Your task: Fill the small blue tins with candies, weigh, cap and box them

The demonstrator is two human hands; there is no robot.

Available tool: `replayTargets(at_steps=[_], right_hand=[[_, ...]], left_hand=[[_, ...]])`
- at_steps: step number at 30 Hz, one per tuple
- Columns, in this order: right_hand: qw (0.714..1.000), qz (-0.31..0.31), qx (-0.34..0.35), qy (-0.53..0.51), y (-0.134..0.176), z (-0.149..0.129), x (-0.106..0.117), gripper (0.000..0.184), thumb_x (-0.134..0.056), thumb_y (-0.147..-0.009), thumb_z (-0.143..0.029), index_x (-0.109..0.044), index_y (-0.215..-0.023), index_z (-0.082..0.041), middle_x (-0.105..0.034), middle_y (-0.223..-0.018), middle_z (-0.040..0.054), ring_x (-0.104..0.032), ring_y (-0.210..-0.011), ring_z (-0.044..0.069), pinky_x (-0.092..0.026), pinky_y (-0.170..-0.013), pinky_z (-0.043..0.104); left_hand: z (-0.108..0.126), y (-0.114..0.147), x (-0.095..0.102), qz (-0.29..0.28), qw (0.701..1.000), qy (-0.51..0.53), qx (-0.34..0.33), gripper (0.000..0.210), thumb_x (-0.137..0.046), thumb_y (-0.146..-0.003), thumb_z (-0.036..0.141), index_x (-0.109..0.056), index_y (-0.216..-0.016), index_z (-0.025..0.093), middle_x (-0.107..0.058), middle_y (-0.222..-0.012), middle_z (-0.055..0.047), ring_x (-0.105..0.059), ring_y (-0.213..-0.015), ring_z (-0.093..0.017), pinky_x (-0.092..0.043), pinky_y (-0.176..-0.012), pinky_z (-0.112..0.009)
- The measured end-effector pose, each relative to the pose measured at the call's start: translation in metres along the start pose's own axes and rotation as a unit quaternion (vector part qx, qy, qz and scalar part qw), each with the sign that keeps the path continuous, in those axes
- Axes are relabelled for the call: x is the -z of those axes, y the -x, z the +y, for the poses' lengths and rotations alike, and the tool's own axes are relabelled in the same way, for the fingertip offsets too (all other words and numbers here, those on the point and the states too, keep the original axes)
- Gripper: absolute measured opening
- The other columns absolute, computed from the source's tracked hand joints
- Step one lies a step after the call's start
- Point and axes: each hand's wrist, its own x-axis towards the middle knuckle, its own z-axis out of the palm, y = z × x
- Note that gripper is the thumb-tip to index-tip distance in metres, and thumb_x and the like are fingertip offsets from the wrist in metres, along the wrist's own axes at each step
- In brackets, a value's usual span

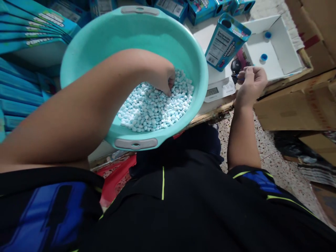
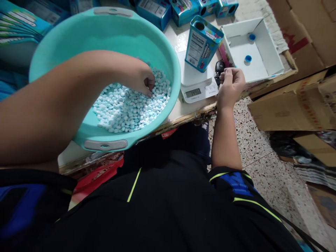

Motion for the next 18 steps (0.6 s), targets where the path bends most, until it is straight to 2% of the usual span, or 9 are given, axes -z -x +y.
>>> replayTargets(at_steps=[4, 7, 12, 15, 18], right_hand=[[1.0, -0.001, 0.003, 0.003, 0.003, -0.005, 0.001, 0.022, -0.042, -0.089, -0.047, -0.049, -0.092, -0.026, -0.067, -0.091, 0.014, -0.062, -0.082, 0.023, -0.052, -0.082, 0.045], [1.0, 0.0, -0.002, 0.005, 0.004, -0.007, 0.001, 0.024, -0.041, -0.089, -0.049, -0.048, -0.092, -0.026, -0.066, -0.091, 0.0139, -0.061, -0.082, 0.023, -0.053, -0.083, 0.046], [1.0, 0.002, 0.002, -0.01, 0.002, -0.003, -0.001, 0.022, -0.042, -0.089, -0.049, -0.048, -0.091, -0.027, -0.064, -0.087, 0.0114, -0.059, -0.078, 0.022, -0.052, -0.082, 0.045], [0.999, 0.038, 0.004, -0.025, 0.004, -0.003, -0.001, 0.022, -0.042, -0.09, -0.048, -0.048, -0.09, -0.027, -0.061, -0.084, 0.0096, -0.058, -0.075, 0.022, -0.051, -0.079, 0.046], [0.995, 0.066, 0.066, -0.023, 0.018, -0.024, 0.006, 0.026, -0.038, -0.095, -0.049, -0.052, -0.093, -0.027, -0.06, -0.087, 0.0099, -0.063, -0.083, 0.026, -0.053, -0.084, 0.052]], left_hand=[[-0.003, 0.007, 0.001, 0.009, 0.999, 0.046, 0.007, 0.035, -0.08, -0.085, 0.039, -0.08, -0.107, 0.011, -0.073, -0.115, -0.008, -0.057, -0.135, -0.047, -0.033, -0.122, -0.059], [-0.006, 0.013, 0.003, 0.017, 0.997, 0.069, 0.004, 0.034, -0.077, -0.086, 0.034, -0.08, -0.111, 0.012, -0.072, -0.118, -0.006, -0.053, -0.14, -0.046, -0.028, -0.125, -0.059], [-0.006, 0.022, 0.01, 0.069, 0.998, 0.009, 0.004, 0.028, -0.07, -0.088, 0.032, -0.081, -0.113, 0.026, -0.074, -0.1, -0.003, -0.067, -0.118, -0.033, -0.041, -0.116, -0.049], [-0.001, 0.027, 0.015, 0.077, 0.997, -0.014, 0.016, 0.023, -0.066, -0.089, 0.03, -0.081, -0.106, 0.024, -0.074, -0.098, -0.005, -0.069, -0.107, -0.031, -0.046, -0.106, -0.046], [0.002, 0.028, 0.017, 0.092, 0.995, -0.033, 0.02, 0.021, -0.065, -0.088, 0.024, -0.08, -0.103, 0.021, -0.075, -0.101, -0.007, -0.07, -0.104, -0.031, -0.048, -0.099, -0.043]])
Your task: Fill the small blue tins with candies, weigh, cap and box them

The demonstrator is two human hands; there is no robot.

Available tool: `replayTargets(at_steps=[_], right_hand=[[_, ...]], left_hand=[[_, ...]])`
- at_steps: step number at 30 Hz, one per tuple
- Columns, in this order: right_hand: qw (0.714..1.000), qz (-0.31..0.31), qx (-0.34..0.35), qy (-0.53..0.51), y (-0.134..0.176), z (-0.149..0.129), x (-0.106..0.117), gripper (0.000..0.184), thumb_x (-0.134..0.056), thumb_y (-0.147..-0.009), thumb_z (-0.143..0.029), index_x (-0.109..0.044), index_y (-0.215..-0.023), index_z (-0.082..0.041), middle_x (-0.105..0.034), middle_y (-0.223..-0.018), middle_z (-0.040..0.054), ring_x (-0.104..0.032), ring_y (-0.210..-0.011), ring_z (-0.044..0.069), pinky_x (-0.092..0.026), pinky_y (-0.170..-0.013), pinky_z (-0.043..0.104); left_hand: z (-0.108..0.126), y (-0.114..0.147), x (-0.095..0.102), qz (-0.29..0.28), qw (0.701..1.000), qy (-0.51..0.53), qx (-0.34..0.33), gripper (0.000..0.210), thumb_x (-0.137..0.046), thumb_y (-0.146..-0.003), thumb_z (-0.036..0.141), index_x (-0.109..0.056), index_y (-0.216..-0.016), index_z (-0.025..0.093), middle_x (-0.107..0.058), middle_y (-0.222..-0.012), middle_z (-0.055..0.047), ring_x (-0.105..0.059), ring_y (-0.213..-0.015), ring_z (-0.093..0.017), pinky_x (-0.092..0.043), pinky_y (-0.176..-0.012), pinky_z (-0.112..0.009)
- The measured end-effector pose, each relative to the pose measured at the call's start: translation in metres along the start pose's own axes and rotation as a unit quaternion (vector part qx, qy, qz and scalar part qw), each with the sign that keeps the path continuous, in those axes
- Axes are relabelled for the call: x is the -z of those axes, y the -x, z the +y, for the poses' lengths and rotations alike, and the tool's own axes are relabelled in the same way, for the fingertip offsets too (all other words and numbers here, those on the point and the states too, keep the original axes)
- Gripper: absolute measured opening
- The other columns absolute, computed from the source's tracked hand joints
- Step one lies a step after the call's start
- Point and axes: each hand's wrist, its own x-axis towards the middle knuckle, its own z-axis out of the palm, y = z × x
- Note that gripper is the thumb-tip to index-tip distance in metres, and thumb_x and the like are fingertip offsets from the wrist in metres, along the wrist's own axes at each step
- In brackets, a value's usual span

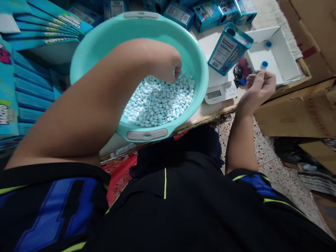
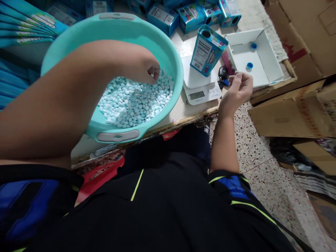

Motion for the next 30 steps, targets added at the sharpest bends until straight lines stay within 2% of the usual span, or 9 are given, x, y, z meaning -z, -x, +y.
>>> replayTargets(at_steps=[1, 5, 9, 12, 14, 17, 20, 25, 30], right_hand=[[0.999, -0.018, 0.031, 0.01, 0.005, -0.015, 0.004, 0.029, -0.038, -0.097, -0.05, -0.055, -0.095, -0.027, -0.061, -0.09, 0.0104, -0.065, -0.088, 0.028, -0.053, -0.087, 0.053], [0.96, -0.239, 0.142, 0.024, 0.021, -0.099, 0.012, 0.027, -0.048, -0.1, -0.046, -0.067, -0.099, -0.027, -0.067, -0.104, 0.0094, -0.068, -0.105, 0.028, -0.057, -0.093, 0.051], [0.826, -0.505, 0.239, 0.076, 0.024, -0.161, -0.028, 0.028, -0.055, -0.1, -0.046, -0.073, -0.108, -0.026, -0.068, -0.113, 0.0075, -0.067, -0.11, 0.029, -0.057, -0.098, 0.052], [0.726, -0.61, 0.275, 0.16, 0.035, -0.157, -0.079, 0.034, -0.076, -0.085, -0.047, -0.075, -0.11, -0.024, -0.07, -0.11, 0.0088, -0.067, -0.102, 0.031, -0.057, -0.098, 0.051], [0.7, -0.638, 0.283, 0.151, 0.044, -0.141, -0.104, 0.032, -0.081, -0.079, -0.044, -0.077, -0.102, -0.023, -0.072, -0.099, 0.0074, -0.066, -0.097, 0.028, -0.057, -0.096, 0.046], [0.689, -0.64, 0.298, 0.166, 0.053, -0.124, -0.117, 0.017, -0.078, -0.078, -0.031, -0.078, -0.092, -0.02, -0.072, -0.092, 0.0092, -0.065, -0.091, 0.027, -0.056, -0.091, 0.044], [0.673, -0.641, 0.308, 0.202, 0.054, -0.132, -0.11, 0.013, -0.07, -0.081, -0.022, -0.079, -0.089, -0.018, -0.073, -0.086, 0.011, -0.065, -0.088, 0.027, -0.056, -0.087, 0.042], [0.625, -0.661, 0.297, 0.29, 0.051, -0.164, -0.098, 0.021, -0.06, -0.086, -0.016, -0.079, -0.094, -0.012, -0.076, -0.089, 0.015, -0.067, -0.091, 0.028, -0.052, -0.085, 0.04], [0.637, -0.672, 0.287, 0.245, 0.048, -0.161, -0.097, 0.02, -0.059, -0.089, -0.016, -0.079, -0.093, -0.016, -0.074, -0.084, 0.0118, -0.065, -0.086, 0.026, -0.048, -0.081, 0.04]], left_hand=[[-0.001, 0.0, 0.0, 0.01, 1.0, -0.007, -0.007, 0.024, -0.063, -0.087, 0.023, -0.08, -0.105, 0.021, -0.075, -0.103, -0.007, -0.071, -0.103, -0.031, -0.049, -0.097, -0.042], [-0.008, -0.008, -0.004, 0.04, 0.999, -0.028, -0.02, 0.035, -0.054, -0.088, 0.019, -0.079, -0.113, 0.021, -0.074, -0.107, -0.01, -0.071, -0.102, -0.034, -0.052, -0.089, -0.045], [-0.019, -0.021, -0.012, 0.015, 0.999, -0.03, -0.009, 0.036, -0.057, -0.087, 0.019, -0.082, -0.113, 0.015, -0.075, -0.109, -0.015, -0.071, -0.106, -0.038, -0.05, -0.096, -0.049], [-0.024, -0.024, -0.018, -0.008, 1.0, -0.005, -0.014, 0.042, -0.058, -0.087, 0.021, -0.08, -0.122, 0.014, -0.077, -0.117, -0.015, -0.07, -0.109, -0.034, -0.047, -0.102, -0.044], [-0.026, -0.023, -0.02, -0.009, 1.0, 0.01, -0.007, 0.045, -0.059, -0.085, 0.022, -0.08, -0.125, 0.02, -0.078, -0.117, -0.01, -0.07, -0.105, -0.029, -0.047, -0.1, -0.039], [-0.027, -0.021, -0.022, -0.002, 1.0, 0.004, -0.01, 0.046, -0.056, -0.085, 0.026, -0.08, -0.125, 0.024, -0.078, -0.114, -0.007, -0.068, -0.095, -0.025, -0.049, -0.09, -0.038], [-0.024, -0.023, -0.021, -0.007, 1.0, -0.006, -0.023, 0.045, -0.057, -0.083, 0.025, -0.081, -0.122, 0.022, -0.078, -0.108, -0.01, -0.067, -0.089, -0.027, -0.051, -0.083, -0.04], [-0.019, -0.026, -0.018, -0.024, 0.999, -0.008, -0.023, 0.04, -0.066, -0.078, 0.023, -0.082, -0.114, 0.016, -0.077, -0.103, -0.014, -0.066, -0.086, -0.029, -0.054, -0.086, -0.045], [-0.016, -0.023, -0.017, -0.02, 1.0, -0.01, -0.007, 0.04, -0.071, -0.078, 0.024, -0.082, -0.116, 0.016, -0.077, -0.106, -0.014, -0.066, -0.087, -0.03, -0.054, -0.088, -0.048]])
